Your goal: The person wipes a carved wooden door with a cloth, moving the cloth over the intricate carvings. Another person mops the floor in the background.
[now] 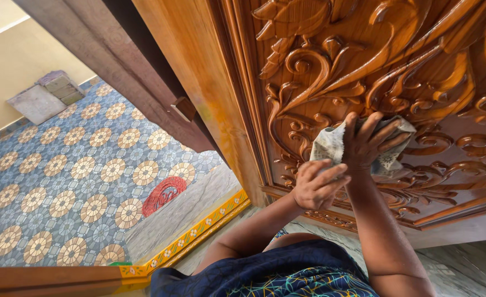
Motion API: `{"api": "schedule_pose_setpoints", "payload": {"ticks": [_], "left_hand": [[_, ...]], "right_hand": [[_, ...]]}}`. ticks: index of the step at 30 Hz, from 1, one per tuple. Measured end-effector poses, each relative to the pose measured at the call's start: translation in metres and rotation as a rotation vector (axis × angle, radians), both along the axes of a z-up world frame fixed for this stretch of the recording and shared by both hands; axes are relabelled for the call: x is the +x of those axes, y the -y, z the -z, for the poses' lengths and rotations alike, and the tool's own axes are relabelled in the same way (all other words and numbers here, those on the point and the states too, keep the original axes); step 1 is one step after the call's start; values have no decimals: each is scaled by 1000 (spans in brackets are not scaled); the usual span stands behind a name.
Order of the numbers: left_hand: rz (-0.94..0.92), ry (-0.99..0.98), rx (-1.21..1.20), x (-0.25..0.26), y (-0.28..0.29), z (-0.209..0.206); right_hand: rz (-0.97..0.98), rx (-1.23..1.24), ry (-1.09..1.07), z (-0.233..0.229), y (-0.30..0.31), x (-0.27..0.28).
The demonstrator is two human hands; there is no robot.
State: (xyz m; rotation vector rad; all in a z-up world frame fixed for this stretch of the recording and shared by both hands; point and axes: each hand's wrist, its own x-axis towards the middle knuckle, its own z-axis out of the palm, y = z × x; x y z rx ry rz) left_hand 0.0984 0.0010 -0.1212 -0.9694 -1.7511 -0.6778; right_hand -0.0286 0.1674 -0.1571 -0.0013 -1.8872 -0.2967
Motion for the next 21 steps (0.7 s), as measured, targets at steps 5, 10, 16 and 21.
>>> {"api": "schedule_pose_setpoints", "payload": {"ticks": [5,10,16,21], "left_hand": [[44,275,38,-13,-15,57],[-71,311,-124,-31,-13,97],[-204,443,-268,-49,-13,92],[-477,471,-165,-72,-27,62]], "right_hand": [[-112,-8,93,35,3,7],[-321,-150,461,37,-2,50],[-384,-108,410,-6,-16,80],[-378,-249,-41,-30,-65,63]]}}
